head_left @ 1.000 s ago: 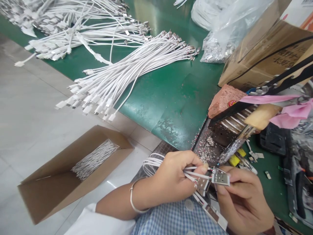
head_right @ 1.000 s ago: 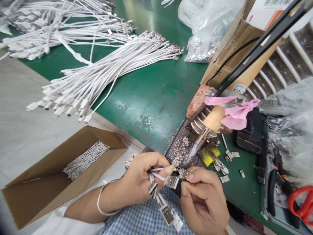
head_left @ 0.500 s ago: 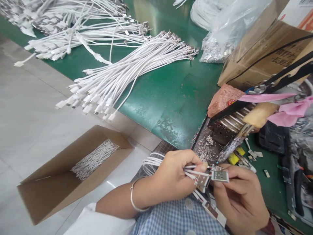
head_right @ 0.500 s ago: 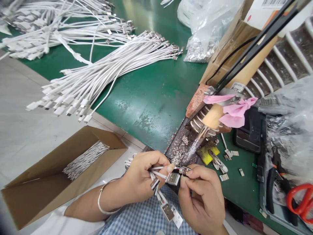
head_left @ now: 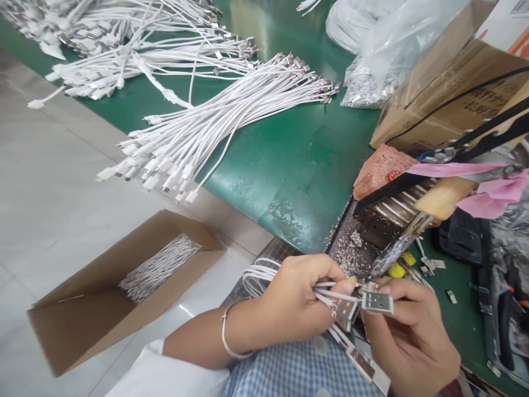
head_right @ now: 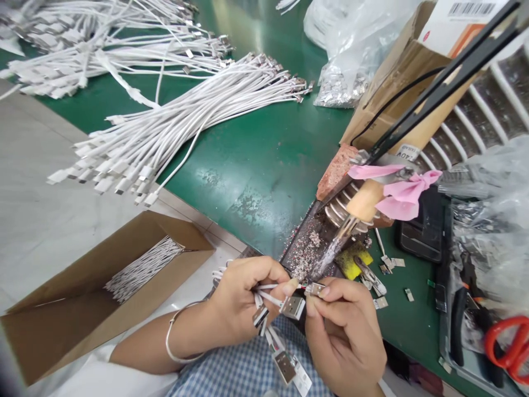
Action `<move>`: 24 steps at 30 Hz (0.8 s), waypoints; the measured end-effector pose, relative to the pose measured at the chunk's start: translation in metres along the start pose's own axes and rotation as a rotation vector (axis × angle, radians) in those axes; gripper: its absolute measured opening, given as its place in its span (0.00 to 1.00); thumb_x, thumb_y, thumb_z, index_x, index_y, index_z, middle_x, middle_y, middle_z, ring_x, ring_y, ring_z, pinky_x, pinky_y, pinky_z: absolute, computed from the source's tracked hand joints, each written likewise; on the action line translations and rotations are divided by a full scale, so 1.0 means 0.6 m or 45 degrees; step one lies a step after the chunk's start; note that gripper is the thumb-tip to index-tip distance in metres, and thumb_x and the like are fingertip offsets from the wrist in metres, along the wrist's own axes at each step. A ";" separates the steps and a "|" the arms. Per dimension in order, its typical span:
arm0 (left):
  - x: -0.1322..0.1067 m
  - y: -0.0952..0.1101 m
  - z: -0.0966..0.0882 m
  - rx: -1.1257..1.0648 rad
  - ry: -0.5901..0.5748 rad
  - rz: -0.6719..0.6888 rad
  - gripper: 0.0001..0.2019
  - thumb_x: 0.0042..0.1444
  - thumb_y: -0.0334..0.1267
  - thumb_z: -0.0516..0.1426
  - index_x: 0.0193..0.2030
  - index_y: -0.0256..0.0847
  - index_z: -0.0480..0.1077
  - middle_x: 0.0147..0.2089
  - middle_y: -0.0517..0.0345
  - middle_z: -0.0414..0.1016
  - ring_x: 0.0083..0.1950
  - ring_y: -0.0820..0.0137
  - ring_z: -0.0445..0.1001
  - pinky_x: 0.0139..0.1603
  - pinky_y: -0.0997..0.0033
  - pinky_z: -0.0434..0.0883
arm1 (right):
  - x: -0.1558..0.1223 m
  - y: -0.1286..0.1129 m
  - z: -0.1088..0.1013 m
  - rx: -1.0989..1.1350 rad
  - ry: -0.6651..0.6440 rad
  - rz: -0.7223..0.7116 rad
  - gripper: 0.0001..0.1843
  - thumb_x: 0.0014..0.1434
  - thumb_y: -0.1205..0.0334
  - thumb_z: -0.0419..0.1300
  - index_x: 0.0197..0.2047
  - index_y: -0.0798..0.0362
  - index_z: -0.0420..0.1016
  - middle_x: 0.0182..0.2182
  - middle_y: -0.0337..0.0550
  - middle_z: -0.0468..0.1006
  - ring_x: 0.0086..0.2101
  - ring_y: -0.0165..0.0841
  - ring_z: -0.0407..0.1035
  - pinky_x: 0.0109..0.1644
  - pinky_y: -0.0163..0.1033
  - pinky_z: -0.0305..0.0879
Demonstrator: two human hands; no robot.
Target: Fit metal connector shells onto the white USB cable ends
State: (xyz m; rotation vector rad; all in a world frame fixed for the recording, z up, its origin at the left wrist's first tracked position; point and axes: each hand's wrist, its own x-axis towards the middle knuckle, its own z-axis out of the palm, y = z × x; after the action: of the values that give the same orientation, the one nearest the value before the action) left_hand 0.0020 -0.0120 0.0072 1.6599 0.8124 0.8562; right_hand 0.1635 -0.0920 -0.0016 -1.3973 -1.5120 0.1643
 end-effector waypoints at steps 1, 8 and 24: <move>0.000 -0.001 0.000 0.001 0.002 0.008 0.09 0.60 0.35 0.57 0.29 0.38 0.72 0.22 0.62 0.73 0.20 0.79 0.64 0.23 0.81 0.63 | 0.000 -0.001 0.000 0.013 0.001 0.011 0.11 0.55 0.78 0.65 0.36 0.53 0.78 0.36 0.42 0.73 0.34 0.32 0.73 0.34 0.38 0.74; 0.000 0.001 0.000 -0.039 0.011 0.013 0.07 0.60 0.32 0.58 0.29 0.37 0.71 0.21 0.65 0.69 0.20 0.81 0.61 0.21 0.83 0.59 | -0.001 0.002 0.001 0.154 0.000 0.007 0.12 0.53 0.80 0.65 0.36 0.54 0.77 0.36 0.41 0.72 0.35 0.32 0.73 0.36 0.39 0.76; -0.001 0.002 0.002 -0.023 0.039 0.022 0.08 0.60 0.32 0.57 0.29 0.37 0.71 0.22 0.64 0.71 0.20 0.81 0.63 0.22 0.83 0.61 | -0.006 0.011 0.004 0.246 0.013 0.008 0.13 0.53 0.83 0.63 0.36 0.55 0.76 0.37 0.42 0.71 0.37 0.33 0.73 0.38 0.42 0.75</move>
State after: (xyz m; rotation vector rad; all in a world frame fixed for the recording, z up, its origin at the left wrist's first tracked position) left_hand 0.0027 -0.0134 0.0080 1.6439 0.8102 0.9003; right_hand 0.1652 -0.0917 -0.0093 -1.2472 -1.4429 0.2987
